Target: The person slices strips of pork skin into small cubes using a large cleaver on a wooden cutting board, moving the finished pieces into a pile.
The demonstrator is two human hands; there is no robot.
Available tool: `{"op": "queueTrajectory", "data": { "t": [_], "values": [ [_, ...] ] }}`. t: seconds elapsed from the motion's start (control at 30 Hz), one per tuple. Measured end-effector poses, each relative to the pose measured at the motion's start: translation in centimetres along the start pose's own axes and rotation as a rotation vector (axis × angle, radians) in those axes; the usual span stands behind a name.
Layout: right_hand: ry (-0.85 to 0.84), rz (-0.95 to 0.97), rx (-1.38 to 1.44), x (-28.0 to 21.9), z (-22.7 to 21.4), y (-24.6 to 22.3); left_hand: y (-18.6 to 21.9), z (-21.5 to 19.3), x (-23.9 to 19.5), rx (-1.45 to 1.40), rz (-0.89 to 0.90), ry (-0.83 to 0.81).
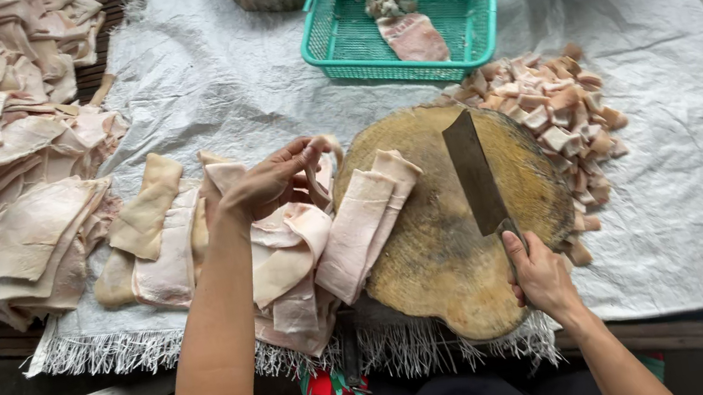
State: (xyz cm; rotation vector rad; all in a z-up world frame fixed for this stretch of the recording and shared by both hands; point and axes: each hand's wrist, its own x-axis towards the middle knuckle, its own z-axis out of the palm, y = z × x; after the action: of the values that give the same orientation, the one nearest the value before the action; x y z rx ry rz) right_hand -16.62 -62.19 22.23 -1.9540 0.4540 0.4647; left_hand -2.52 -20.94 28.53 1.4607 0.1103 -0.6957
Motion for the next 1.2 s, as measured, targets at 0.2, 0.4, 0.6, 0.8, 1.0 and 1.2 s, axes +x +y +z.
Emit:
{"op": "queueTrajectory", "data": {
  "t": [0.2,0.4,0.6,0.8,1.0,1.2],
  "values": [
    [0.160,0.078,-0.028,-4.8,-6.4,6.1,-7.6,11.3,7.0,0.349,-0.078,-0.218],
    [0.213,0.110,0.047,-7.3,-8.8,8.0,-11.6,25.0,13.7,0.264,-0.167,-0.226],
    [0.138,0.090,-0.023,-7.9,-7.3,9.2,-14.7,26.2,13.9,0.390,-0.246,-0.052],
    [0.154,-0.115,-0.436,-7.6,-3.8,10.1,-17.7,25.6,12.2,0.908,0.212,0.167],
    [0.120,-0.129,-0.558,-6.8,-4.0,9.2,-19.9,25.9,13.4,1.059,0.292,0.161],
    [0.112,-0.227,-0.558,-2.6,-3.0,7.5,-18.6,26.0,12.7,1.099,0.291,0.163]
  ]
}}
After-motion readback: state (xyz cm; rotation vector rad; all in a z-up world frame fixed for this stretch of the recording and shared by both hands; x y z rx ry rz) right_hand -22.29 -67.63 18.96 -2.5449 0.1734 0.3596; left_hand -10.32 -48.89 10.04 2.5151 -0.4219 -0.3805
